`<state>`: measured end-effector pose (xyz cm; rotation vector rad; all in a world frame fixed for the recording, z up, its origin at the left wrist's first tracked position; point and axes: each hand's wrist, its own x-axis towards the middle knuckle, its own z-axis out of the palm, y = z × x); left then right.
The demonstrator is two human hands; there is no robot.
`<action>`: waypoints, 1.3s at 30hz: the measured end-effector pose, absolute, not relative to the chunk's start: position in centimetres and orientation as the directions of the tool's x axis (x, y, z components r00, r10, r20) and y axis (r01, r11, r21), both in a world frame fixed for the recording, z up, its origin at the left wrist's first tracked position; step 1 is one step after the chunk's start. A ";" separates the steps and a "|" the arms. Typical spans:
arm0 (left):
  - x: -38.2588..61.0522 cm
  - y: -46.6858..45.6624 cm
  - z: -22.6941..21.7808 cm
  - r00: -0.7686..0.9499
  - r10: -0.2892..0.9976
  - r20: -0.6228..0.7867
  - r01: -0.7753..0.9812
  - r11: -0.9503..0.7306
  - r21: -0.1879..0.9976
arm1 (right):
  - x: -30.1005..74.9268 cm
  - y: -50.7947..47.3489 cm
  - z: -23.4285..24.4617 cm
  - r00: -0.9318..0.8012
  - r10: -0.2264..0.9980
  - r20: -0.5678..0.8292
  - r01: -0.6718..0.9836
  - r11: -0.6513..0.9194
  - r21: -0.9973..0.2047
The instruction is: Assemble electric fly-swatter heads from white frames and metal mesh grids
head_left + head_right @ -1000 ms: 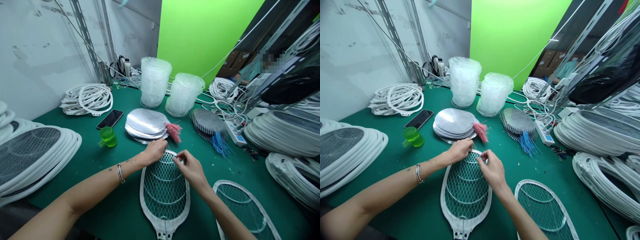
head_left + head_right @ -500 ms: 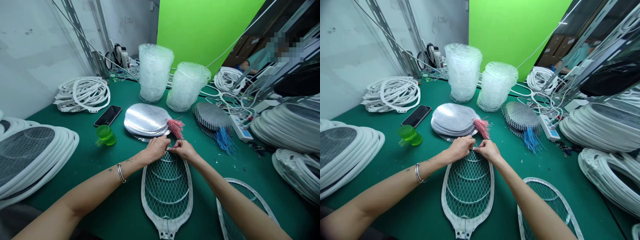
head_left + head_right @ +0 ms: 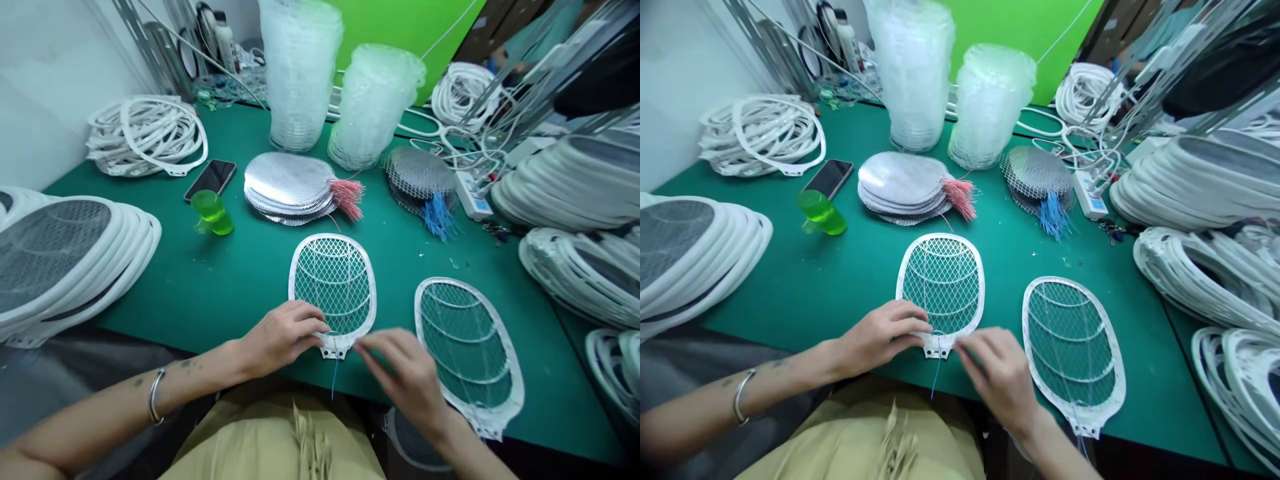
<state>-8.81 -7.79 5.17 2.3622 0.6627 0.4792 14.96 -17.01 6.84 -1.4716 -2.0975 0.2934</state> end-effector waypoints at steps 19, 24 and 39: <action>-9.4 -8.9 3.2 0.830 0.418 0.369 0.255 -0.873 0.415 | 13.3 -19.6 4.8 -0.420 0.825 0.378 0.799 0.534 -0.277; -9.3 -9.0 3.4 0.827 0.406 0.389 0.251 -0.886 0.389 | 13.3 -19.1 5.1 -0.429 0.827 0.364 0.788 0.540 -0.296; -9.0 -8.3 4.1 0.891 0.307 0.335 0.201 -0.927 0.316 | 13.4 -18.7 5.4 -0.434 0.848 0.303 0.754 0.526 -0.394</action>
